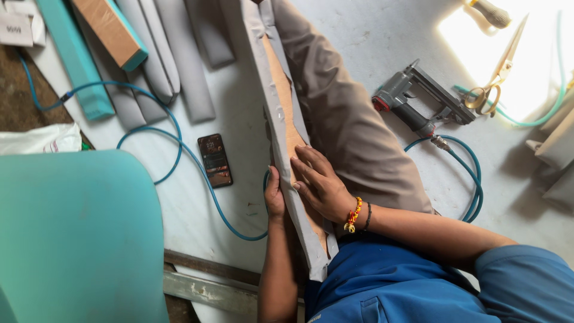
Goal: The person wraps a long rectangular foam piece with grey fabric and secures it using a pneumatic staple gun. They repeatedly fold the fabric edges and drive staples along the seam to hold the covering in place.
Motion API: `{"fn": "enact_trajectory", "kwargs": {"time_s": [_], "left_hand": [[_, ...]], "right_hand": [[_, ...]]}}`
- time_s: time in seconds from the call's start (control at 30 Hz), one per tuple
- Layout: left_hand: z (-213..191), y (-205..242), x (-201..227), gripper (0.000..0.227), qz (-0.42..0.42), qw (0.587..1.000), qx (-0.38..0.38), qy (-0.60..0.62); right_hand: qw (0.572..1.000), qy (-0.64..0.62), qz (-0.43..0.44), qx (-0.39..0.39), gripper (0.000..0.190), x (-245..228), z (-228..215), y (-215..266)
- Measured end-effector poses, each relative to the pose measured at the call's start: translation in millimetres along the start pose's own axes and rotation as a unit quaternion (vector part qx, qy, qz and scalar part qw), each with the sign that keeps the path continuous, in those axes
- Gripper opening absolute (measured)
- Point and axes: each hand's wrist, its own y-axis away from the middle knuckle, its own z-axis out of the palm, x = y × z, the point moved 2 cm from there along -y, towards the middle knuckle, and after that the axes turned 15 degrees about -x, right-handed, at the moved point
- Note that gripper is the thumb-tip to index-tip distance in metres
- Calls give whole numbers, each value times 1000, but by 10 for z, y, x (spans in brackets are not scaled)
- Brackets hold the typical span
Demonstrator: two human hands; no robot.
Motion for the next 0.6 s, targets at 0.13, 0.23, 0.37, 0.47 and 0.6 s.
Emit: {"fn": "enact_trajectory", "kwargs": {"time_s": [0.13, 0.23, 0.37, 0.47, 0.6], "left_hand": [[16, 86, -48, 57, -25, 999, 24, 4], [72, 102, -57, 57, -38, 999, 3, 16], [133, -17, -75, 59, -40, 991, -122, -28], [184, -141, -194, 57, -43, 985, -164, 35], [156, -283, -280, 60, -73, 993, -90, 21]], "right_hand": [[1000, 2, 22, -19, 56, 12, 37, 48], [999, 22, 26, -14, 54, -16, 40, 94], [998, 43, 43, -15, 51, -63, -41, 141], [995, 27, 92, -25, 49, -49, -145, 171], [997, 43, 67, -14, 48, -23, -224, 91]]}}
